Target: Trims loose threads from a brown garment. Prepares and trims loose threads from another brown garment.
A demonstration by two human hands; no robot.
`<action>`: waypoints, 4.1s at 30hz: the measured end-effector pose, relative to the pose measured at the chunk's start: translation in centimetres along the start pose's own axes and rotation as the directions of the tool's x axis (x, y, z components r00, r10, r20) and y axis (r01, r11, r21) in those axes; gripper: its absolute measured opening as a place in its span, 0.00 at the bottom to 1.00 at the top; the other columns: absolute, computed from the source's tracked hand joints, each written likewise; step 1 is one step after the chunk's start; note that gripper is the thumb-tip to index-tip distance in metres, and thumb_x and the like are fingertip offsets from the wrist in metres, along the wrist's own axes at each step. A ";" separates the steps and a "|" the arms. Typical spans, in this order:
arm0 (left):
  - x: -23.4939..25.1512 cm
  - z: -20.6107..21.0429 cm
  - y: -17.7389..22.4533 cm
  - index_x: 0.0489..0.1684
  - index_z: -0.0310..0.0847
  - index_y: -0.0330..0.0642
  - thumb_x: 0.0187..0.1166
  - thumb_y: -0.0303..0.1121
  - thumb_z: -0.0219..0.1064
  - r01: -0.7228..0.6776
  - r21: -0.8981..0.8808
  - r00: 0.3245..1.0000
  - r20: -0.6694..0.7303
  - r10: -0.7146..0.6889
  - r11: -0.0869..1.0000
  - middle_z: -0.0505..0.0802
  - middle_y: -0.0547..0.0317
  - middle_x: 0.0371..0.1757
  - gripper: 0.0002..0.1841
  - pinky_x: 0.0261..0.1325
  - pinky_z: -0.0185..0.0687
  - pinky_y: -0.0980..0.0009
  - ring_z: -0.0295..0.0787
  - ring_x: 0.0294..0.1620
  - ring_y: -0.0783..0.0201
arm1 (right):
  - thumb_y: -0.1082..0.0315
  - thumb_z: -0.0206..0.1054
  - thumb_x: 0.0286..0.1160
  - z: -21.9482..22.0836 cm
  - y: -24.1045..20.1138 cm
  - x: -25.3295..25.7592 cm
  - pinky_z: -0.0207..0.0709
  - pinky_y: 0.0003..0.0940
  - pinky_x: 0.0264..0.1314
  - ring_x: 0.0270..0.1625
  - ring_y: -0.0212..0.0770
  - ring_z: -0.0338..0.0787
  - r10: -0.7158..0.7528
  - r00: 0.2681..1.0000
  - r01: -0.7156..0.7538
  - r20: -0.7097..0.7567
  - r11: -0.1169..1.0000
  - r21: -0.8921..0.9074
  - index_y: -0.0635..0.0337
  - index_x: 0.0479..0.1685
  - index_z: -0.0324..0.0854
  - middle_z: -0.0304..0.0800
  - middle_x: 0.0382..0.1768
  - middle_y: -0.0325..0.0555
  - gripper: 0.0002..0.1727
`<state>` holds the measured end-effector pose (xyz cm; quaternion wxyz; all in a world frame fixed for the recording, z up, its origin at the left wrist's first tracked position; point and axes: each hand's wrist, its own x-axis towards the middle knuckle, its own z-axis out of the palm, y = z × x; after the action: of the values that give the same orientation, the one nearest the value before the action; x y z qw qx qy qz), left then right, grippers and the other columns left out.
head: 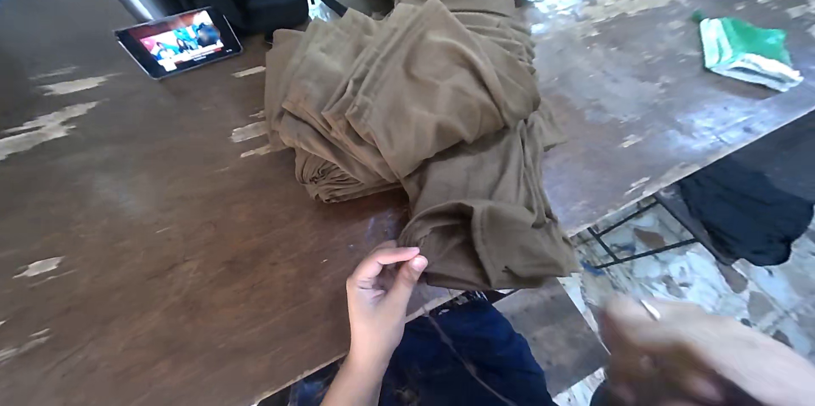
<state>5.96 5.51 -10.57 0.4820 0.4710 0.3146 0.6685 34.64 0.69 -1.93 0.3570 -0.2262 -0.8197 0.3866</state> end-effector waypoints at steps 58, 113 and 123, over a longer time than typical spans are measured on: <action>-0.7 -2.8 1.4 0.36 0.81 0.39 0.74 0.24 0.66 -0.103 0.606 0.940 0.318 -0.122 0.789 0.92 0.60 0.44 0.01 0.45 0.85 0.87 0.88 0.43 0.80 | 0.35 0.46 0.88 7.4 9.1 3.3 0.73 0.46 0.39 0.41 0.53 0.82 0.197 0.967 -0.248 -0.164 0.565 -0.787 0.53 0.29 0.79 0.81 0.34 0.47 0.33; -2.3 -1.8 9.6 0.47 0.93 0.43 0.78 0.26 0.68 -0.300 0.851 0.593 0.521 -0.614 0.432 0.98 0.54 0.40 0.08 0.55 0.88 0.49 0.97 0.49 0.50 | 0.41 0.53 0.88 3.4 7.4 2.2 0.67 0.28 0.36 0.33 0.33 0.72 0.306 0.939 -0.343 -0.154 0.847 -0.406 0.59 0.28 0.72 0.71 0.30 0.43 0.30; -0.9 -0.7 9.5 0.54 0.92 0.50 0.77 0.30 0.68 -0.420 0.801 0.623 0.597 -0.506 0.427 0.98 0.60 0.40 0.12 0.46 0.87 0.52 0.96 0.44 0.55 | 0.47 0.61 0.87 3.5 6.4 2.4 0.65 0.17 0.42 0.36 0.25 0.71 0.145 0.937 -0.219 -0.317 0.952 -0.213 0.64 0.32 0.73 0.72 0.32 0.42 0.26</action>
<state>2.04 1.44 -2.83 0.2538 0.8794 0.3906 0.0985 31.07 4.39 -7.62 0.4081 -0.3992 -0.7734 0.2757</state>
